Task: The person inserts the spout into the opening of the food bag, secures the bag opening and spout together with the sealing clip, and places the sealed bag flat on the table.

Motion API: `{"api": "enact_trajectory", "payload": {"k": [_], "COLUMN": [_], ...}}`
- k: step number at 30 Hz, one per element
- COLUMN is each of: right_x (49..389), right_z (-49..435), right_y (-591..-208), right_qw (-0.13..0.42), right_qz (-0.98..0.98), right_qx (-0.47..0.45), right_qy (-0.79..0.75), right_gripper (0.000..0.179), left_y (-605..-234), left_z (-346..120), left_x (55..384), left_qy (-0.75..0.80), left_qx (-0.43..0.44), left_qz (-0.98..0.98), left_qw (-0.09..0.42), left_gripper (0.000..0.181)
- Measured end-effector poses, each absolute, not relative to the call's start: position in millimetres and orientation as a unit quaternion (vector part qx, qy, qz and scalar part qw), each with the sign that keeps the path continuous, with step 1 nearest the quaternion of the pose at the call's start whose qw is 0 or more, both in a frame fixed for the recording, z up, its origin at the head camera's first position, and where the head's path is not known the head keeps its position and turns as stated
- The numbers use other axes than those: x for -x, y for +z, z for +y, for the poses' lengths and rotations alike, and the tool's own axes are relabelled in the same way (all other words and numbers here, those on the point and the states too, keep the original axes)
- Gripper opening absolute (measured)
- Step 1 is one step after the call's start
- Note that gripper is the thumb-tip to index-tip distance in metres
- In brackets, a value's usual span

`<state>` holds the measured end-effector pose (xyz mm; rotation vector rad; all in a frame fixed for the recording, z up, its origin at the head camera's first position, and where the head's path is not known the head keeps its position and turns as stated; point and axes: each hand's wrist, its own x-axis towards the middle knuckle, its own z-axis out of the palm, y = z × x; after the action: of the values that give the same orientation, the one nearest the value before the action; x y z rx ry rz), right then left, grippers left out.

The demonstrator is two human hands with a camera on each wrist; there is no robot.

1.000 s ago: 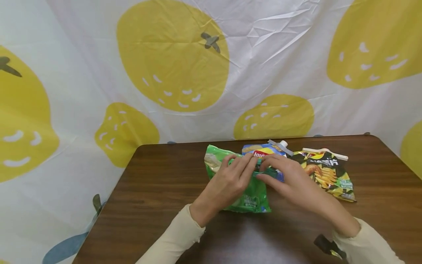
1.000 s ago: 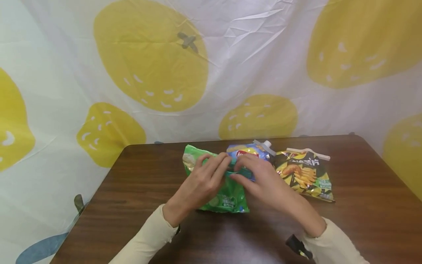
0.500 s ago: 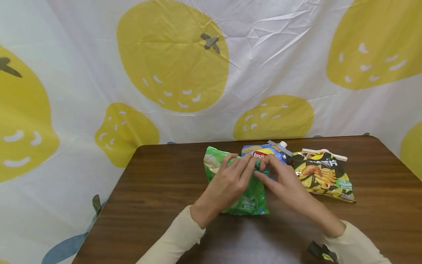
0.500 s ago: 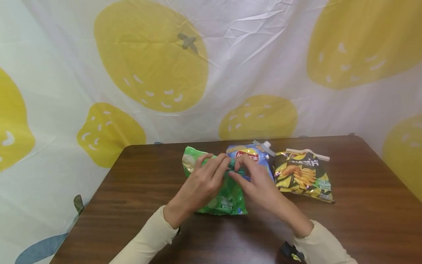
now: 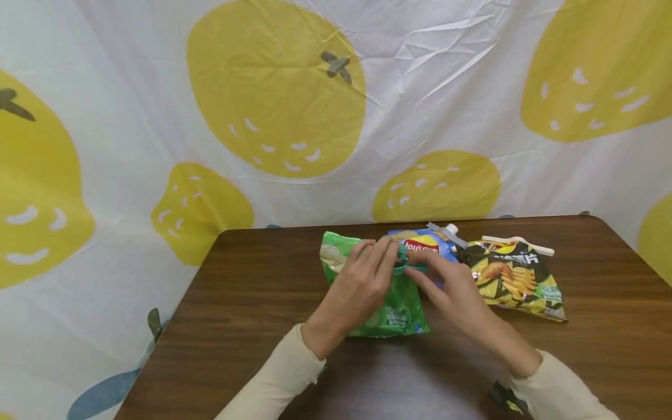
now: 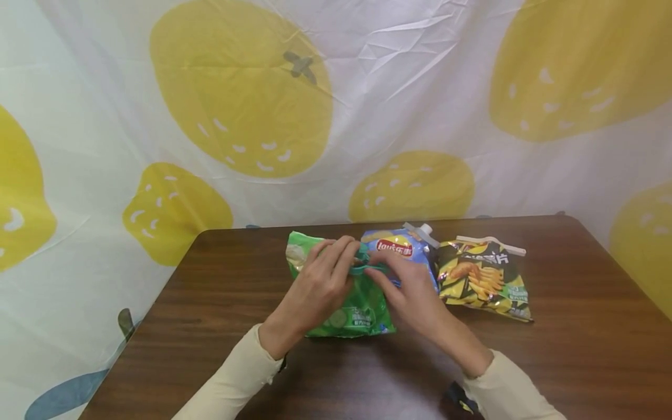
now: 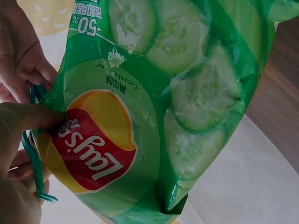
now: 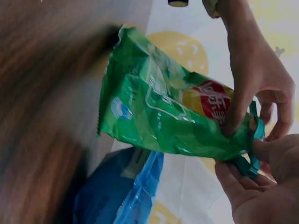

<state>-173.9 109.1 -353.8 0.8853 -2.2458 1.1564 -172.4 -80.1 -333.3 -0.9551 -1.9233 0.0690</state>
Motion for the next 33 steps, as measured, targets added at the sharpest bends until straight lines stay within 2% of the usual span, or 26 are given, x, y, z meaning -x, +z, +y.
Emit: {"api": "enact_trajectory", "payload": {"k": [6, 12, 19, 23, 27, 33], "right_x": [180, 175, 157, 157, 166, 172], "right_z": [116, 107, 90, 89, 94, 98], "right_y": [-361, -362, -350, -353, -365, -373], "right_qw": [0.233, 0.268, 0.216, 0.197, 0.223, 0.266], "right_qz": [-0.826, -0.813, -0.751, -0.744, -0.793, -0.824], "right_qx": [-0.329, -0.296, -0.262, -0.257, -0.241, -0.215], "right_qy": [0.393, 0.424, 0.567, 0.585, 0.514, 0.452], "right_gripper": [0.013, 0.013, 0.01, 0.018, 0.025, 0.02], "left_y": [-344, -345, -352, -353, -355, -353], "left_z": [-79, -78, -74, -75, -75, -75], "left_x": [182, 181, 180, 180, 179, 179], "left_qy": [0.026, 0.03, 0.036, 0.034, 0.03, 0.031], "left_qx": [0.394, 0.396, 0.395, 0.392, 0.394, 0.392], "left_qz": [-0.789, -0.792, -0.793, -0.801, -0.808, -0.815], "left_qw": [0.471, 0.465, 0.463, 0.451, 0.437, 0.426], "left_gripper": [0.034, 0.031, 0.03, 0.03, 0.032, 0.033]}}
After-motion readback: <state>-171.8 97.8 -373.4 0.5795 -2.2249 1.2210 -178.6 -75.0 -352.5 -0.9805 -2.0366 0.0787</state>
